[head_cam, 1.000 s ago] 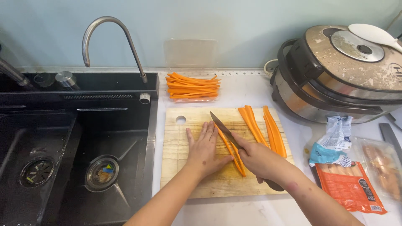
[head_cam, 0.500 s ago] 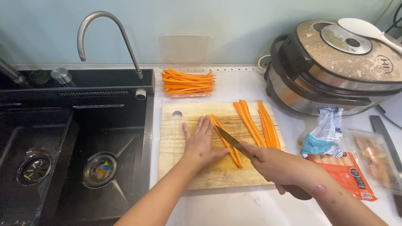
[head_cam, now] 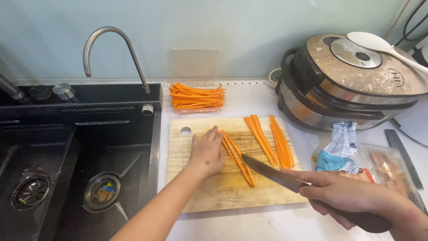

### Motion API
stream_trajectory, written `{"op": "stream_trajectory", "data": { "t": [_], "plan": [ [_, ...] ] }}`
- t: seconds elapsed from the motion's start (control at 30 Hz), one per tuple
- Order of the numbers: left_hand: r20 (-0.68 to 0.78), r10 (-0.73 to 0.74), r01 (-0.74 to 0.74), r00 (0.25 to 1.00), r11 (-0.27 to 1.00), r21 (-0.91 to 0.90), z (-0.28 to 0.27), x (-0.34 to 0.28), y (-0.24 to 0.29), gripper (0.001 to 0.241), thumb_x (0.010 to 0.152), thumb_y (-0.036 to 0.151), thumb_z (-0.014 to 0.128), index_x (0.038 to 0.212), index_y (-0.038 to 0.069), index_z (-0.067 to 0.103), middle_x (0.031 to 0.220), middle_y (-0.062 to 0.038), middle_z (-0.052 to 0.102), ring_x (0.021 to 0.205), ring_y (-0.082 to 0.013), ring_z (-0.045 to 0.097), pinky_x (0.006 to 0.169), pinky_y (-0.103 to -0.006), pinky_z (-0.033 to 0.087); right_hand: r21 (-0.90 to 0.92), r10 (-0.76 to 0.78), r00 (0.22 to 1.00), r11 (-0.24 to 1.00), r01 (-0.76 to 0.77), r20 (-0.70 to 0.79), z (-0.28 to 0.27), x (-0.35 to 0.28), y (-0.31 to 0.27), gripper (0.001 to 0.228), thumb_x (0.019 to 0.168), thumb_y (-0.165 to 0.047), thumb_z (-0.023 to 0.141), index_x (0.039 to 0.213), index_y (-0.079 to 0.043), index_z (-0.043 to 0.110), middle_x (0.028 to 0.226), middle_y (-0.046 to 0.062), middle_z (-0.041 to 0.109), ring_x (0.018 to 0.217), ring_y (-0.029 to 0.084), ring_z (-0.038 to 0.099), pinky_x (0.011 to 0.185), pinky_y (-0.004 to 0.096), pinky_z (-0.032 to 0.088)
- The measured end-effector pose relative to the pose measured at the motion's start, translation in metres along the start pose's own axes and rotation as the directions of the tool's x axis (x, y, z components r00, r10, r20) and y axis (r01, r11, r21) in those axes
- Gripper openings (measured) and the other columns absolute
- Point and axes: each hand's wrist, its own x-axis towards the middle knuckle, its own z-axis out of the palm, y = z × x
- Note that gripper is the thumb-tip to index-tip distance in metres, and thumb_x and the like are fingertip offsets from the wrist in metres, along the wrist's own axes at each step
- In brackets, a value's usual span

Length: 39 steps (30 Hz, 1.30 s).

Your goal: Slicing carrots into thin strips on a cutting board.

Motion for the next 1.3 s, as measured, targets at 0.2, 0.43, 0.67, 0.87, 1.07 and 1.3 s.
{"op": "stream_trajectory", "data": {
  "t": [0.2, 0.43, 0.67, 0.87, 1.07, 1.3],
  "plan": [
    [-0.007, 0.478, -0.476, 0.879, 0.876, 0.077, 0.002, 0.039, -0.016, 0.044, 0.089, 0.006, 0.057, 0.128, 0.021, 0.068, 0.135, -0.005, 0.059, 0.135, -0.0230, 0.050, 0.120, -0.0526, 0.031, 0.138, -0.226, 0.885, 0.942, 0.305, -0.407, 0.019, 0.074, -0.009, 0.087, 0.093, -0.027, 0.069, 0.162, -0.039, 0.018, 0.077, 0.013, 0.071, 0.035, 0.020, 0.049, 0.035, 0.034, 0.042],
    [0.195, 0.524, -0.554, 0.829, 0.817, 0.157, -0.012, 0.035, -0.019, 0.019, 0.082, 0.017, 0.064, 0.099, 0.010, 0.067, 0.111, -0.009, 0.066, 0.111, -0.0273, 0.061, 0.083, -0.0458, 0.051, 0.004, -0.310, 0.776, 0.928, 0.373, -0.549, 0.062, 0.131, -0.029, 0.122, 0.077, -0.022, 0.086, 0.165, -0.041, 0.004, 0.100, -0.002, 0.071, 0.055, 0.027, 0.065, 0.049, 0.041, 0.055],
    [0.056, 0.446, -0.448, 0.893, 0.872, 0.195, -0.017, 0.046, -0.055, 0.030, 0.091, 0.016, 0.056, 0.116, 0.000, 0.053, 0.107, -0.019, 0.066, 0.100, -0.0362, 0.067, 0.079, -0.0465, 0.055, -0.260, -0.472, 0.639, 0.878, 0.401, -0.607, 0.047, 0.168, -0.040, 0.124, 0.077, -0.028, 0.087, 0.168, -0.032, 0.003, 0.104, 0.005, 0.076, 0.096, 0.026, 0.074, 0.087, 0.036, 0.057],
    [-0.024, 0.074, -0.068, 0.997, 0.979, 0.191, -0.093, 0.114, -0.108, 0.033, 0.091, 0.009, 0.054, 0.122, -0.001, 0.046, 0.107, -0.023, 0.070, 0.100, -0.0385, 0.071, 0.083, -0.0481, 0.057, -0.236, -0.500, 0.468, 0.825, 0.514, -0.729, 0.005, 0.151, -0.089, 0.117, 0.080, -0.025, 0.083, 0.167, -0.023, 0.007, 0.104, 0.000, 0.076, 0.076, 0.022, 0.070, 0.075, 0.037, 0.056],
    [-0.159, -0.036, 0.075, 0.987, 0.968, 0.240, -0.076, 0.169, -0.150, 0.031, 0.093, 0.011, 0.054, 0.123, 0.004, 0.051, 0.119, -0.018, 0.066, 0.115, -0.0343, 0.063, 0.094, -0.0472, 0.051, -0.082, -0.363, 0.574, 0.886, 0.456, -0.734, -0.019, 0.156, -0.097, 0.116, 0.083, -0.023, 0.078, 0.169, -0.028, 0.001, 0.106, -0.002, 0.075, 0.067, 0.024, 0.064, 0.064, 0.040, 0.058],
    [-0.196, -0.029, 0.076, 0.980, 0.969, 0.236, -0.102, 0.148, -0.102, 0.048, 0.083, 0.040, 0.074, 0.120, 0.010, 0.064, 0.127, -0.012, 0.052, 0.126, -0.0293, 0.045, 0.105, -0.0508, 0.034, -0.368, -0.444, 0.504, 0.896, 0.248, -0.741, -0.017, 0.192, -0.048, 0.131, 0.069, -0.033, 0.091, 0.165, -0.026, 0.002, 0.102, 0.003, 0.074, 0.088, 0.028, 0.072, 0.076, 0.043, 0.057]
  ]
}}
